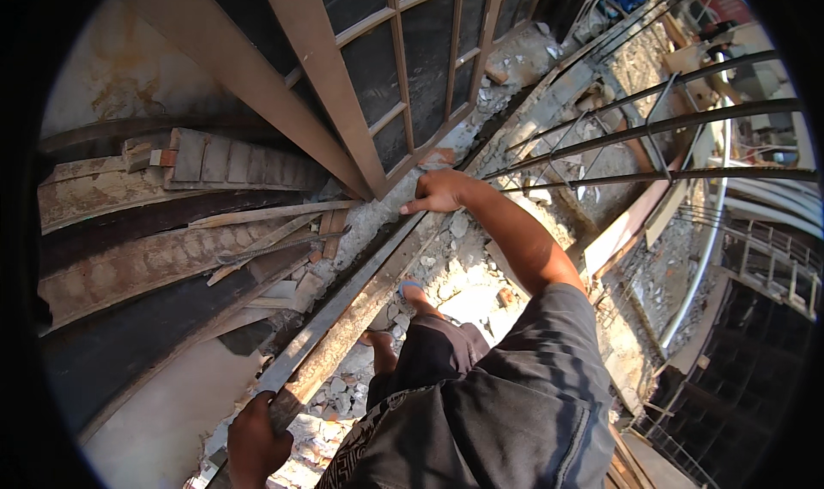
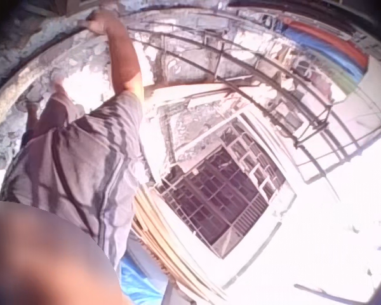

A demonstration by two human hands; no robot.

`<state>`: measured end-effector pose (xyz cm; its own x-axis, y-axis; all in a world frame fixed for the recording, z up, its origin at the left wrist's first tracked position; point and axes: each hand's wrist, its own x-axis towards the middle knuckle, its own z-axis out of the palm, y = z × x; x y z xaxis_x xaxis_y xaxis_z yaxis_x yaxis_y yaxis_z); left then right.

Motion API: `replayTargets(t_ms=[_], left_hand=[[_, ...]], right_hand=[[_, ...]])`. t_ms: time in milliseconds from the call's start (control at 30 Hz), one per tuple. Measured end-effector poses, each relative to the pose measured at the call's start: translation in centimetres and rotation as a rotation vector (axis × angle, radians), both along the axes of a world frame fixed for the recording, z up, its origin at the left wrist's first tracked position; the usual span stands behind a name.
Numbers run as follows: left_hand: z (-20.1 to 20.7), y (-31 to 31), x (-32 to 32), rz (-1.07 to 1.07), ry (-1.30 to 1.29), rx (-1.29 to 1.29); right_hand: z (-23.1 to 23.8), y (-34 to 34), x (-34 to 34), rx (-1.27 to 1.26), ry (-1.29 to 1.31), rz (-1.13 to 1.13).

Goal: The person removes wooden planks and metal rods from a partially demolished ceiling structure. They lift and drop planks, then pry and pull out metal rods using hand force.

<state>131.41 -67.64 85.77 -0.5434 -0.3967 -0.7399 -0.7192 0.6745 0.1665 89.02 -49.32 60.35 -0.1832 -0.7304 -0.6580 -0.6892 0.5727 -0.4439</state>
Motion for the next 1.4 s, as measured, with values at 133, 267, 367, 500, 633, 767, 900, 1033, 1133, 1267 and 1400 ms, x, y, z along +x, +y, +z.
replayTargets(t_ms=[133, 267, 367, 500, 633, 767, 900, 1033, 1133, 1267, 1400], left_hand=[[1.3, -0.1, -1.5, -0.025, 0.011, -0.052], [1.4, -0.3, -2.5, 0.014, -0.015, 0.005], [1.4, -0.1, -2.7, -0.017, 0.058, 0.033], [0.9, 0.2, -1.9, 0.055, 0.024, 0.078], [-2.4, 0.5, 1.0, 0.029, 0.041, 0.089], [-8.0, 0.8, 4.8, 0.061, 0.003, 0.113], [-13.5, 0.5, 8.3, 0.108, -0.027, 0.179], [-17.5, 0.5, 10.4, 0.156, 0.07, 0.235], [-19.1, 1.0, 11.0, 0.303, 0.199, 0.466], [-19.7, 1.8, 11.3, 0.371, 0.041, 0.26], [-20.8, 2.4, 12.1, 0.261, 0.13, 0.28]], right_hand=[[1.2, -0.5, -0.8, 0.003, -0.055, -0.022], [1.8, -1.0, -1.4, 0.062, -0.114, 0.045], [1.3, -0.9, -1.5, 0.091, -0.129, 0.025], [-0.1, -0.1, -1.2, 0.024, -0.141, -0.016], [-1.2, 1.3, 1.1, -0.071, 0.014, -0.031], [-2.3, 2.3, 4.1, -0.119, 0.165, -0.026], [-4.0, 3.1, 9.6, -0.435, 0.283, -0.105], [-4.8, 4.6, 13.5, -0.5, 0.279, -0.076], [-5.1, 6.4, 15.3, -0.467, 0.262, -0.041], [-5.8, 8.4, 17.1, -0.365, 0.302, 0.101], [-7.2, 9.4, 18.5, -0.319, 0.282, 0.048]])
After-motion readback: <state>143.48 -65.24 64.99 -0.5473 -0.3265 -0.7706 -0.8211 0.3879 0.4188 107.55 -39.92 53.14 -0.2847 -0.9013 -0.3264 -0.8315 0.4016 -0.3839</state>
